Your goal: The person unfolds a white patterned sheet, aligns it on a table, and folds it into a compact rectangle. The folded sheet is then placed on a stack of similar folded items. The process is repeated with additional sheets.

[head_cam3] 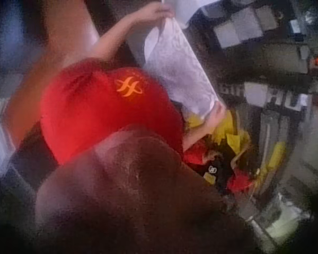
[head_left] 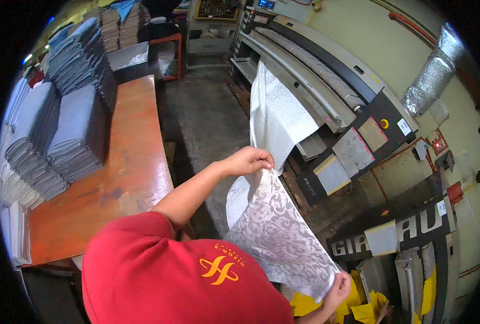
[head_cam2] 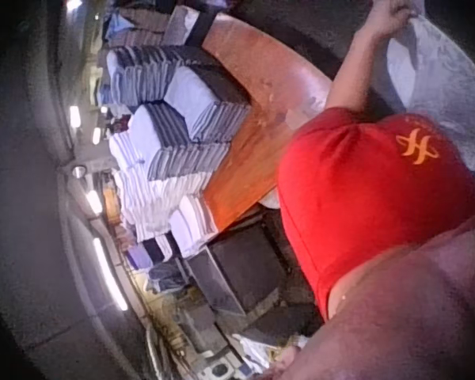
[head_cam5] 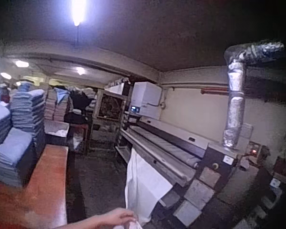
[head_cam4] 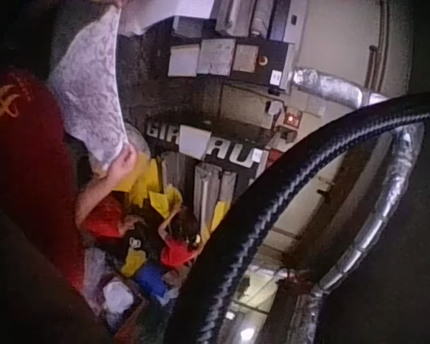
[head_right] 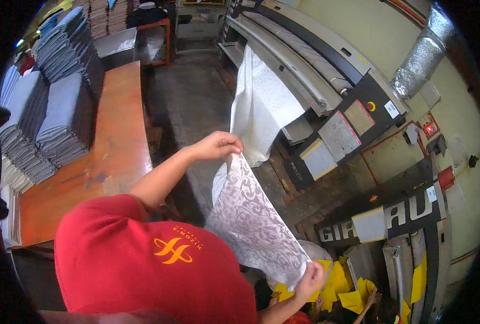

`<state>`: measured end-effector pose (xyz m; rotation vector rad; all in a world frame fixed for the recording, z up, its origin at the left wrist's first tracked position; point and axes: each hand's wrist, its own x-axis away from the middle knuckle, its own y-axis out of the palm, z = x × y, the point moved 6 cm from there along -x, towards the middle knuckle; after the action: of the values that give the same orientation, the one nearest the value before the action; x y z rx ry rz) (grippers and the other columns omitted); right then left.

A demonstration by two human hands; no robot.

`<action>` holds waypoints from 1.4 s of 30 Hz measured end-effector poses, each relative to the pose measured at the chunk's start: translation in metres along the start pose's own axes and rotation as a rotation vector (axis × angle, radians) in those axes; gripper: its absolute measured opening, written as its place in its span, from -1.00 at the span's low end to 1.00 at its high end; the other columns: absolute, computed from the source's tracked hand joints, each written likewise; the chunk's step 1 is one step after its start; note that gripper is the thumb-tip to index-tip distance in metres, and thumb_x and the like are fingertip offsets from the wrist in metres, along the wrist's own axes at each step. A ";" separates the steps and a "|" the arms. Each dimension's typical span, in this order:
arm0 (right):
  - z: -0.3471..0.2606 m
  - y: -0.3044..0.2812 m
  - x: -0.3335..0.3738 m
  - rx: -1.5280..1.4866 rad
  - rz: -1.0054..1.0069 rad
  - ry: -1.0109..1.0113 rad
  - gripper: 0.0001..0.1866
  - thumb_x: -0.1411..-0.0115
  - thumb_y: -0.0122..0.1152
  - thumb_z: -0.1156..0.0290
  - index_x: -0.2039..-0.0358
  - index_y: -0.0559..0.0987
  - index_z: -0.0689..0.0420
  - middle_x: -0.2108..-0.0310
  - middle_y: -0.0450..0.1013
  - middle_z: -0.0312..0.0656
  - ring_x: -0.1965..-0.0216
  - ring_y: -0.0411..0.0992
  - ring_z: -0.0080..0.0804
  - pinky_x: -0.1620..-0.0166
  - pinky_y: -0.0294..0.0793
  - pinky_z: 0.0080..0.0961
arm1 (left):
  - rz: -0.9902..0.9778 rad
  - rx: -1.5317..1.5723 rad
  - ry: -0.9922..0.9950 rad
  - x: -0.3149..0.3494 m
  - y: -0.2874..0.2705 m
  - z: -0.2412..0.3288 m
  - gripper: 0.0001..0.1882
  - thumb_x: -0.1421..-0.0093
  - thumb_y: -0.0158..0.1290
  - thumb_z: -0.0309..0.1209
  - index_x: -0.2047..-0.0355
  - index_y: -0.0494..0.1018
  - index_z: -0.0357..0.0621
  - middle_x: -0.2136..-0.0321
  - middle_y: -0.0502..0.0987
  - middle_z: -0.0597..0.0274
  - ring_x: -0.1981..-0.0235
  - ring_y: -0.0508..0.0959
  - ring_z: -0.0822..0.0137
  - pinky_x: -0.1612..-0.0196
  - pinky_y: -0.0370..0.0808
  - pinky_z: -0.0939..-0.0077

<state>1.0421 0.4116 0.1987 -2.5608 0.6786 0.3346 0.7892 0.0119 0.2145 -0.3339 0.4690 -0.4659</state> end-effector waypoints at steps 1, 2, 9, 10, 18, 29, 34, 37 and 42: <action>-0.016 -0.018 0.002 -0.024 0.011 -0.072 -0.90 -0.21 0.10 0.49 0.40 0.49 0.26 0.42 0.42 -0.27 0.33 0.33 -0.55 0.20 0.34 -0.60 | -0.012 -0.020 0.053 -0.004 0.010 -0.004 -0.84 -0.23 0.03 -0.39 0.30 0.51 -0.23 0.37 0.57 0.25 0.28 0.51 0.45 0.17 0.42 0.49; -0.032 -0.034 0.007 -0.061 0.017 -0.161 -0.89 -0.22 0.09 0.48 0.39 0.50 0.26 0.41 0.43 -0.26 0.33 0.34 -0.54 0.19 0.34 -0.59 | -0.072 -0.024 0.072 -0.007 0.027 -0.010 -0.81 -0.23 0.03 -0.35 0.28 0.52 -0.21 0.34 0.57 0.22 0.25 0.53 0.36 0.15 0.43 0.43; -0.056 -0.095 0.018 0.622 -0.094 -0.044 -0.64 -0.13 0.15 0.53 0.05 0.43 0.35 0.21 0.43 -0.03 0.20 0.41 -0.30 0.13 0.43 -0.42 | -0.075 -0.257 0.398 -0.016 0.119 -0.071 -0.75 -0.18 0.07 -0.18 0.39 0.55 -0.10 0.41 0.57 0.21 0.27 0.52 0.23 0.19 0.39 0.31; -0.058 -0.095 0.010 0.616 -0.062 -0.072 -0.64 -0.13 0.15 0.53 0.05 0.43 0.35 0.21 0.43 -0.03 0.19 0.40 -0.31 0.12 0.43 -0.43 | -0.068 -0.265 0.345 -0.014 0.122 -0.085 -0.75 -0.17 0.08 -0.16 0.40 0.55 -0.08 0.41 0.57 0.22 0.25 0.51 0.23 0.18 0.38 0.30; -0.033 0.045 -0.026 0.037 -0.565 -0.051 -0.73 -0.13 0.11 0.56 0.12 0.47 0.33 0.20 0.42 -0.06 0.16 0.39 -0.36 0.11 0.40 -0.50 | -0.190 -0.333 0.329 -0.002 0.138 -0.085 -0.79 -0.08 0.11 -0.23 0.45 0.52 -0.11 0.53 0.56 0.12 0.44 0.54 0.04 0.37 0.42 0.17; -0.113 0.272 0.004 -0.604 -0.975 -0.055 -0.74 -0.24 0.01 0.58 0.04 0.46 0.28 0.19 0.44 -0.21 0.20 0.39 -0.55 0.11 0.40 -0.56 | -0.005 -0.308 0.084 0.096 0.070 -0.063 -0.82 -0.11 0.04 -0.33 0.39 0.48 -0.18 0.47 0.55 0.01 0.38 0.54 -0.02 0.30 0.41 0.16; -0.166 0.295 0.027 -0.166 -0.835 -0.798 -0.59 0.01 0.14 0.66 0.08 0.52 0.18 0.28 0.42 0.01 0.29 0.44 -0.16 0.21 0.42 -0.43 | 0.133 -0.177 -0.066 0.150 0.022 -0.068 -0.80 -0.12 0.04 -0.32 0.33 0.50 -0.18 0.44 0.54 -0.04 0.34 0.54 -0.05 0.29 0.42 0.18; -0.172 0.305 0.037 -0.149 -0.808 -0.799 -0.73 -0.01 0.20 0.61 0.22 0.58 0.14 0.30 0.41 0.00 0.28 0.42 -0.15 0.22 0.41 -0.37 | 0.130 -0.231 -0.048 0.174 0.011 -0.063 -0.81 -0.15 0.04 -0.31 0.34 0.50 -0.15 0.45 0.55 0.01 0.36 0.54 -0.04 0.31 0.41 0.19; -0.195 0.315 0.069 -0.018 -0.555 -1.101 -0.89 -0.02 0.28 0.47 0.38 0.57 0.08 0.48 0.43 -0.14 0.40 0.44 -0.15 0.34 0.44 -0.33 | 0.066 -0.292 0.004 0.190 0.007 -0.057 -0.85 -0.14 0.04 -0.33 0.39 0.49 -0.15 0.47 0.54 0.04 0.39 0.53 -0.01 0.33 0.40 0.17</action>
<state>0.9590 0.0447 0.2249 -1.9874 -0.4230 1.3575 0.9134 -0.0883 0.0965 -0.5965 0.5520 -0.3333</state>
